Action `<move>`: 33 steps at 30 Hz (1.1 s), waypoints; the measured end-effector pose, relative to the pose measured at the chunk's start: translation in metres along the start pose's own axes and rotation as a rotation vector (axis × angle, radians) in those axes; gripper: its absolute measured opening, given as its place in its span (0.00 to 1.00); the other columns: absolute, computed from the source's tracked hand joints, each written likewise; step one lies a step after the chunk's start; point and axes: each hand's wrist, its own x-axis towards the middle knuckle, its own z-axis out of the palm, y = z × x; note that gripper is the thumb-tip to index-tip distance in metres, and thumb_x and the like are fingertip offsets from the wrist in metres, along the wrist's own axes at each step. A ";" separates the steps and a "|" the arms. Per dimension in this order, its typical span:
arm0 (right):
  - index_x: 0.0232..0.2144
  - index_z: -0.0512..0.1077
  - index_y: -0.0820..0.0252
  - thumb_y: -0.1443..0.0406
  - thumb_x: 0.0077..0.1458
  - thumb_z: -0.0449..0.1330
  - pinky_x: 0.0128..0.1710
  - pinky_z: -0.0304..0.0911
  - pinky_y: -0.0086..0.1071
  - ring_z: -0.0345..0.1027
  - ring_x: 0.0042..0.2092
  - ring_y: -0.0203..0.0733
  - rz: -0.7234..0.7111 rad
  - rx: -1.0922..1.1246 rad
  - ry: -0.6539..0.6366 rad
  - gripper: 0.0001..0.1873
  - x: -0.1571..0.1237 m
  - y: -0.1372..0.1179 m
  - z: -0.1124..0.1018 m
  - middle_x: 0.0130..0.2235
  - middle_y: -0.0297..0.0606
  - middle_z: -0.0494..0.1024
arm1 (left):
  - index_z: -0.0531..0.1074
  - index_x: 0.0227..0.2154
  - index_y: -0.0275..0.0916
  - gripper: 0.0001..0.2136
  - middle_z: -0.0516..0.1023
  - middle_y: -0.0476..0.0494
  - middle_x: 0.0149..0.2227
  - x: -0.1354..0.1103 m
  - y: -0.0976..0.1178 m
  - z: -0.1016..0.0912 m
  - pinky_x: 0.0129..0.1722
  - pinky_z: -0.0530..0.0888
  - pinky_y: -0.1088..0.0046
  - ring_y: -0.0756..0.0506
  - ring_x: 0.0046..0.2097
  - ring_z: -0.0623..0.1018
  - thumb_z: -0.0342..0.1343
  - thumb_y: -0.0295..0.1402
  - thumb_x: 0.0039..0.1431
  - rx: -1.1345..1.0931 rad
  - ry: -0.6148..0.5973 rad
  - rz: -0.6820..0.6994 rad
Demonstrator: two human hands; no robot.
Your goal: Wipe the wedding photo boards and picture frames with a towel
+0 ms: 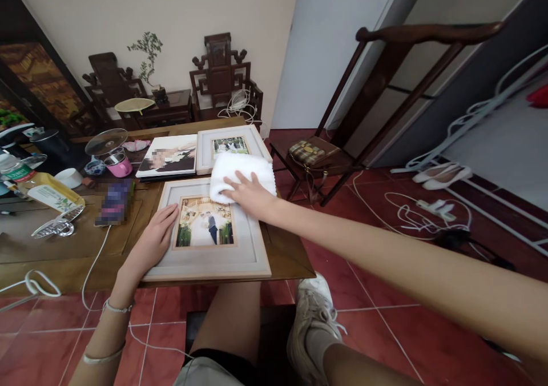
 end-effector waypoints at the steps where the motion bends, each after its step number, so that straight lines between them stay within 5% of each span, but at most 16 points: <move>1: 0.62 0.60 0.60 0.85 0.44 0.49 0.56 0.51 0.65 0.40 0.66 0.68 -0.016 0.011 -0.037 0.43 -0.007 -0.010 -0.005 0.68 0.49 0.51 | 0.63 0.60 0.34 0.21 0.64 0.32 0.62 0.000 0.000 0.000 0.63 0.62 0.53 0.40 0.65 0.61 0.39 0.27 0.67 -0.003 -0.001 -0.006; 9: 0.54 0.69 0.60 0.79 0.39 0.58 0.47 0.65 0.56 0.61 0.57 0.65 -0.141 0.288 -0.262 0.35 -0.079 -0.109 -0.048 0.59 0.52 0.67 | 0.64 0.59 0.37 0.21 0.64 0.35 0.62 -0.003 0.004 0.002 0.63 0.62 0.53 0.40 0.65 0.62 0.40 0.28 0.66 -0.040 0.029 -0.059; 12: 0.56 0.67 0.58 0.80 0.37 0.58 0.49 0.66 0.52 0.61 0.57 0.61 -0.173 0.312 -0.206 0.40 -0.076 -0.104 -0.044 0.59 0.50 0.67 | 0.64 0.59 0.38 0.21 0.65 0.36 0.62 -0.003 0.004 0.003 0.63 0.63 0.53 0.41 0.64 0.62 0.40 0.28 0.66 -0.040 0.032 -0.064; 15: 0.61 0.60 0.55 0.83 0.39 0.56 0.55 0.60 0.52 0.51 0.64 0.62 -0.107 0.174 -0.062 0.46 -0.055 -0.074 -0.033 0.66 0.49 0.57 | 0.64 0.59 0.38 0.21 0.65 0.35 0.62 -0.003 0.004 0.002 0.63 0.63 0.53 0.41 0.64 0.62 0.40 0.27 0.66 -0.034 0.028 -0.061; 19: 0.63 0.58 0.54 0.83 0.48 0.52 0.57 0.52 0.63 0.37 0.67 0.66 -0.005 -0.055 0.143 0.41 -0.015 -0.024 -0.021 0.69 0.46 0.46 | 0.64 0.59 0.32 0.20 0.65 0.32 0.62 -0.001 0.005 0.001 0.64 0.62 0.55 0.40 0.64 0.62 0.40 0.27 0.66 -0.013 0.012 -0.050; 22: 0.62 0.60 0.56 0.83 0.50 0.51 0.57 0.49 0.66 0.36 0.67 0.69 -0.022 -0.139 0.123 0.39 0.005 -0.004 -0.012 0.69 0.50 0.47 | 0.64 0.59 0.32 0.20 0.64 0.32 0.62 -0.001 0.005 0.001 0.63 0.62 0.55 0.40 0.64 0.62 0.40 0.27 0.66 -0.012 0.008 -0.056; 27: 0.62 0.61 0.57 0.83 0.49 0.52 0.56 0.51 0.66 0.43 0.65 0.71 -0.019 -0.075 -0.048 0.39 -0.010 -0.034 -0.007 0.66 0.56 0.53 | 0.65 0.58 0.33 0.20 0.65 0.34 0.62 -0.002 0.003 0.002 0.64 0.61 0.57 0.42 0.64 0.62 0.40 0.28 0.67 -0.025 0.017 -0.056; 33: 0.58 0.66 0.58 0.81 0.40 0.60 0.51 0.59 0.65 0.52 0.61 0.75 -0.103 0.194 -0.354 0.41 -0.064 -0.096 -0.059 0.62 0.58 0.61 | 0.63 0.60 0.36 0.20 0.65 0.36 0.62 -0.001 0.007 0.000 0.64 0.62 0.56 0.42 0.65 0.62 0.40 0.30 0.68 -0.025 0.007 -0.054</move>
